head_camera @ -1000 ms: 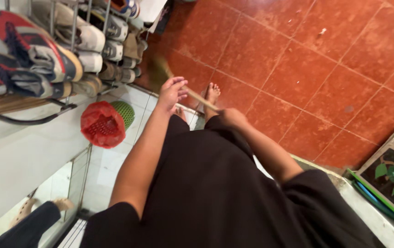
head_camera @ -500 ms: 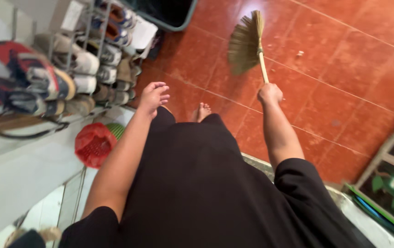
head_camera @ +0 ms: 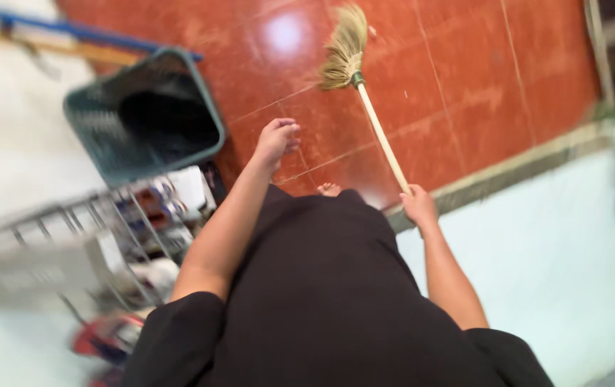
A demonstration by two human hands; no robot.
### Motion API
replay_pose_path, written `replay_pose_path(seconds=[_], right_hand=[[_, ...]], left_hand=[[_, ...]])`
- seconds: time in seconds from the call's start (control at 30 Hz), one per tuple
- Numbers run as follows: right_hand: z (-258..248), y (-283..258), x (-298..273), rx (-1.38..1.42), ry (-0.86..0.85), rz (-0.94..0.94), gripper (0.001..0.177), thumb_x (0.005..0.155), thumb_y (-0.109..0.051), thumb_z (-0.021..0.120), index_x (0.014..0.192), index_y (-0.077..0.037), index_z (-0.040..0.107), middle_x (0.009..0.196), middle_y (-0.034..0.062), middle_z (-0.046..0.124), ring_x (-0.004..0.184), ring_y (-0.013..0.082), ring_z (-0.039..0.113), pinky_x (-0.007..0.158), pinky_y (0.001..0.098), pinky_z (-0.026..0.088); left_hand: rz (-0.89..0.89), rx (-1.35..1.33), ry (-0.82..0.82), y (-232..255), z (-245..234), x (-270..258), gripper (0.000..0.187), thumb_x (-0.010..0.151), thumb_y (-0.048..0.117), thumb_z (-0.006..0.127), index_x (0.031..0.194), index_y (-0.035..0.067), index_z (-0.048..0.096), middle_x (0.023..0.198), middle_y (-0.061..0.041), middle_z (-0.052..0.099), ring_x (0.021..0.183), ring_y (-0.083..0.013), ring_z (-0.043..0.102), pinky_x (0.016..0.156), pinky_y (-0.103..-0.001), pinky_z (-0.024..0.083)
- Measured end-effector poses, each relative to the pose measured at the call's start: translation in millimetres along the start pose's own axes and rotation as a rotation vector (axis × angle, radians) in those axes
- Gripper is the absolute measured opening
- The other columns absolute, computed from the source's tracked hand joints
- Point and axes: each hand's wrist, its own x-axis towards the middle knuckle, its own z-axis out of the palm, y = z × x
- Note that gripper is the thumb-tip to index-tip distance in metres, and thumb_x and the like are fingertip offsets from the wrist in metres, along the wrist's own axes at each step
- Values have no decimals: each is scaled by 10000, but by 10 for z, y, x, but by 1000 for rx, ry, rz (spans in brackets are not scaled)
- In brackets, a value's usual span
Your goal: The person sweeps a tiled floor using a broom, moving a laundry rack to reach obscured areas, and then uses a dustpan to collect the gathered debris.
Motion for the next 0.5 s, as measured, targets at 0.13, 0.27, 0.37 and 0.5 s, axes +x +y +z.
replay_pose_path(seconds=[0.13,0.27,0.37,0.5], right_hand=[[174,-3,-1220,-302,-46,382,365,954,-301,625,1284,-146,624,1041,241,741,996,454,697,847,586,529],[519,-287,-2201,-299,-14,735,355,914,-204,624,1263,-140,640,1044,215,748,967,418,722,799,530,568],[1008,-464,-2465,-238,-27,900,313,930,-209,621,1212,-95,695,1059,204,758,983,390,732,808,497,581],[1753,-489,-2107,61,-44,1042,336,833,-137,657,1142,-52,758,1064,197,751,971,344,726,798,468,584]], left_hand=[[-70,190,-240,372,207,324,323,922,200,667,1223,94,615,1121,-62,728,869,-229,710,721,-352,571],[-109,296,-396,556,244,423,333,929,189,677,1238,82,613,1125,-70,713,880,-227,701,729,-358,573],[-184,330,-407,540,183,488,331,923,164,686,1234,75,613,1127,-75,717,882,-229,700,744,-361,573],[-258,387,-439,453,51,448,305,946,185,656,1230,83,610,1134,-65,718,892,-211,701,760,-348,574]])
